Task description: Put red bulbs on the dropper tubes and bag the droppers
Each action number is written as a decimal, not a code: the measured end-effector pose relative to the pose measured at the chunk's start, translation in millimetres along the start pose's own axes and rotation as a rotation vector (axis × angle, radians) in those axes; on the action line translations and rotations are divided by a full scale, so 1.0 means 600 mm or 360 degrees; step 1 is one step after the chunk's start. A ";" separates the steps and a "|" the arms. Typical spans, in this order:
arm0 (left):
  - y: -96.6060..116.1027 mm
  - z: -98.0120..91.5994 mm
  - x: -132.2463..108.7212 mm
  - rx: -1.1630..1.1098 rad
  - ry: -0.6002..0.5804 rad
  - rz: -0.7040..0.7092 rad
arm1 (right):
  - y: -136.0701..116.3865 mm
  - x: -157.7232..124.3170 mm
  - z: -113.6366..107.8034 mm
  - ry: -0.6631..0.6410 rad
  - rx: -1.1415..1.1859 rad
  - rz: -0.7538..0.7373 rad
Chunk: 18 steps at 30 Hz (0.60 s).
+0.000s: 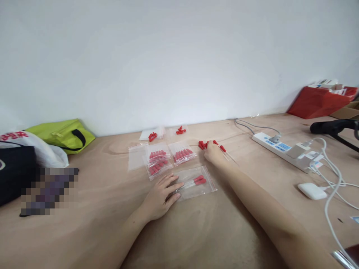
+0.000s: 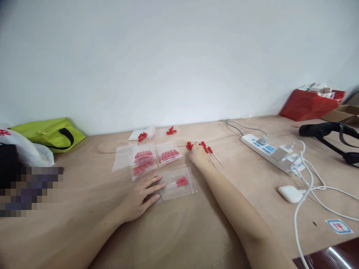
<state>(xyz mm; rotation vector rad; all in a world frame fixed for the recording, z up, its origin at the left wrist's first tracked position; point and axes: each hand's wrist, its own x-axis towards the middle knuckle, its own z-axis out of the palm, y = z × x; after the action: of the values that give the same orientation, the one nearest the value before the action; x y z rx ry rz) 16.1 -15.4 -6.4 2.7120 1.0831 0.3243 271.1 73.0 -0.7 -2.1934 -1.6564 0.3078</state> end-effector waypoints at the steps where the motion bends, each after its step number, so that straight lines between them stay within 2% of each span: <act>1: 0.000 0.000 0.000 0.0001 -0.0003 0.0001 | 0.003 -0.003 -0.002 0.0017 0.0029 -0.0032; 4: -0.002 0.002 -0.001 -0.0005 0.0005 0.0012 | 0.021 -0.019 -0.009 0.0099 0.0297 -0.0241; 7: -0.003 0.004 -0.002 -0.0018 0.0027 0.0017 | 0.049 -0.047 -0.009 0.0108 0.0874 -0.0374; 11: -0.002 0.004 -0.003 -0.0021 0.0018 0.0005 | 0.079 -0.084 -0.001 0.0087 0.1606 -0.0091; 18: 0.000 0.003 -0.003 -0.0025 0.0000 -0.0029 | 0.068 -0.100 0.012 0.0090 0.2025 0.0101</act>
<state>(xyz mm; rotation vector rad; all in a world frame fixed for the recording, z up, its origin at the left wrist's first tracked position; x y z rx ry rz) 15.4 -16.6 -8.5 2.6869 1.0997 0.3289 287.0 7.2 -27.5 -1.2285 -0.8715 0.9688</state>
